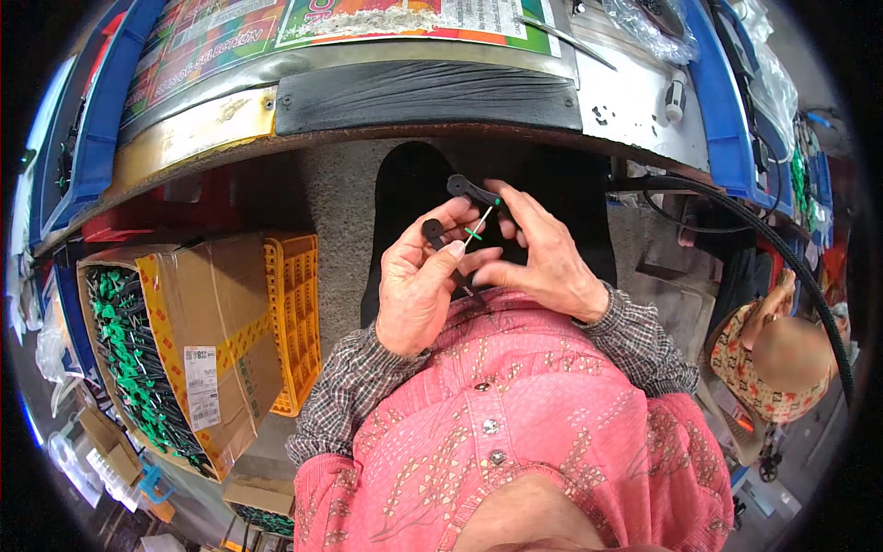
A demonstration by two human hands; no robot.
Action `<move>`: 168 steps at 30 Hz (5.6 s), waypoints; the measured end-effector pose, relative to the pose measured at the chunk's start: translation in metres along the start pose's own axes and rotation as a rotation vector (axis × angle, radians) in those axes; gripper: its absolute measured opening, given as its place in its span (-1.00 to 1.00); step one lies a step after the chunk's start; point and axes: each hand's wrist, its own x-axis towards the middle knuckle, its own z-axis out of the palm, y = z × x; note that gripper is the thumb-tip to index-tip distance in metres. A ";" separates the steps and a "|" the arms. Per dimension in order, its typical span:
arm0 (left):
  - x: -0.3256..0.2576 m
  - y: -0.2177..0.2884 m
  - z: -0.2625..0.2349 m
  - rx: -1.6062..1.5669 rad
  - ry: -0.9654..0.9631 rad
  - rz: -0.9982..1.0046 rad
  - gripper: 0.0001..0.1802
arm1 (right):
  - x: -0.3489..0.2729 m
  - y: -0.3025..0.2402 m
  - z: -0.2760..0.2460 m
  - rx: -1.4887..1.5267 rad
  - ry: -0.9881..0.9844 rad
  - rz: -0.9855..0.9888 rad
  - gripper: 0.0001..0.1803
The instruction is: The person assembles small plastic components by inserting green pins into black circular plastic housings by hand.
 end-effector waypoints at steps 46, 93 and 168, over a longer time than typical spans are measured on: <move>0.025 0.006 0.007 0.060 -0.061 0.168 -0.31 | 0.004 0.002 0.012 -0.031 -0.018 -0.079 -0.04; 0.030 0.003 0.007 0.044 0.027 0.287 -0.61 | 0.007 0.001 0.016 -0.039 0.000 -0.135 -0.16; 0.044 0.002 0.002 0.172 0.049 0.387 -0.35 | 0.006 0.010 0.030 0.045 -0.026 -0.201 -0.59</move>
